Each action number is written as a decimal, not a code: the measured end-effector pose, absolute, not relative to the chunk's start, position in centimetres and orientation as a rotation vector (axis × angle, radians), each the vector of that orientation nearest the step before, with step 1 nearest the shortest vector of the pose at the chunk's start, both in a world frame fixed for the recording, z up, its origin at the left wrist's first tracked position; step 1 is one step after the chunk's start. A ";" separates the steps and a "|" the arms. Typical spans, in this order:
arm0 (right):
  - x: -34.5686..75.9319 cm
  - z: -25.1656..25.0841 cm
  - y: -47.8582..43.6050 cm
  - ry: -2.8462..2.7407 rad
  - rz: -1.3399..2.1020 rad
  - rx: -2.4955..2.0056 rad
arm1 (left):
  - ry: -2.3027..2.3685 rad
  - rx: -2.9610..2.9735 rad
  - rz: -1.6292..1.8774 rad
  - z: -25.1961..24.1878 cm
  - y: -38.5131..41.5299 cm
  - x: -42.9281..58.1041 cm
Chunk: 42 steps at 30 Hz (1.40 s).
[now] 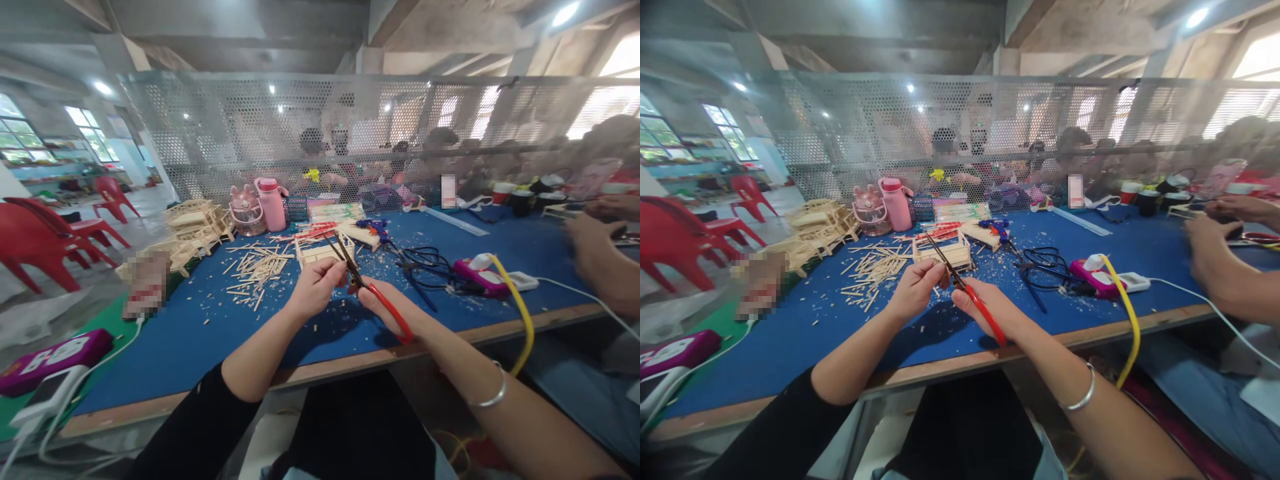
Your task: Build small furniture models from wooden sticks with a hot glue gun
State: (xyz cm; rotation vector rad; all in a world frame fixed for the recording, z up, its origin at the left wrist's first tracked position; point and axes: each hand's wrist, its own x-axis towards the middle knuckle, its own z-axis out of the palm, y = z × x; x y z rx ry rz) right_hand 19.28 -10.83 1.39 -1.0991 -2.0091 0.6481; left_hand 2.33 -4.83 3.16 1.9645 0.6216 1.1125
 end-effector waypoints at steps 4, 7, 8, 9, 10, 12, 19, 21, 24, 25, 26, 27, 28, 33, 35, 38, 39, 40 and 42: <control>19.2 1.6 -11.2 -1.993 0.604 -1.151 | 0.641 2.039 1.122 3.2 -4.8 2.1; 19.3 1.7 -11.5 -2.012 0.588 -1.196 | 0.688 2.109 1.142 3.1 -4.8 2.1; 19.4 1.7 -11.5 -2.021 0.591 -1.195 | 0.706 2.130 1.146 3.1 -4.8 2.1; 19.5 1.7 -11.6 -2.029 0.597 -1.190 | 0.722 2.152 1.150 3.1 -4.8 2.1; 19.5 1.7 -11.6 -2.033 0.603 -1.185 | 0.734 2.175 1.157 3.1 -4.8 2.1; 19.6 1.7 -11.6 -2.037 0.612 -1.177 | 0.746 2.224 1.182 3.1 -4.9 2.1; 19.5 1.7 -11.7 -2.019 0.624 -1.158 | 0.736 2.325 1.239 3.3 -5.0 2.1; 19.5 1.6 -11.7 -2.008 0.631 -1.145 | 0.733 2.318 1.246 3.3 -5.0 2.1; 19.5 1.4 -11.8 -1.989 0.682 -1.124 | 0.744 2.279 1.248 3.2 -5.0 2.2; 19.5 1.4 -11.8 -1.978 0.708 -1.114 | 0.750 2.265 1.241 3.2 -5.1 2.2; 19.5 1.3 -11.8 -1.965 0.734 -1.102 | 0.753 2.254 1.232 3.1 -5.1 2.2; 19.5 1.3 -11.8 -1.951 0.754 -1.089 | 0.755 2.247 1.223 3.1 -5.1 2.2; 19.4 1.3 -11.8 -1.938 0.769 -1.077 | 0.754 2.246 1.218 3.1 -5.1 2.2; 19.3 1.2 -11.5 -1.930 0.769 -1.075 | 0.739 2.296 1.211 3.2 -5.0 2.1; 19.3 1.1 -11.4 -1.933 0.758 -1.082 | 0.741 2.318 1.205 3.3 -5.1 2.1; 19.2 1.0 -11.4 -1.936 0.723 -1.092 | 0.743 2.335 1.202 3.4 -5.2 2.0; 19.2 1.1 -11.4 -1.942 0.704 -1.098 | 0.743 2.336 1.204 3.4 -5.2 2.0; 19.2 1.2 -11.5 -1.954 0.683 -1.102 | 0.742 2.331 1.211 3.4 -5.2 2.0; 19.3 1.4 -11.7 -1.978 0.648 -1.106 | 0.738 2.301 1.237 3.4 -5.3 2.0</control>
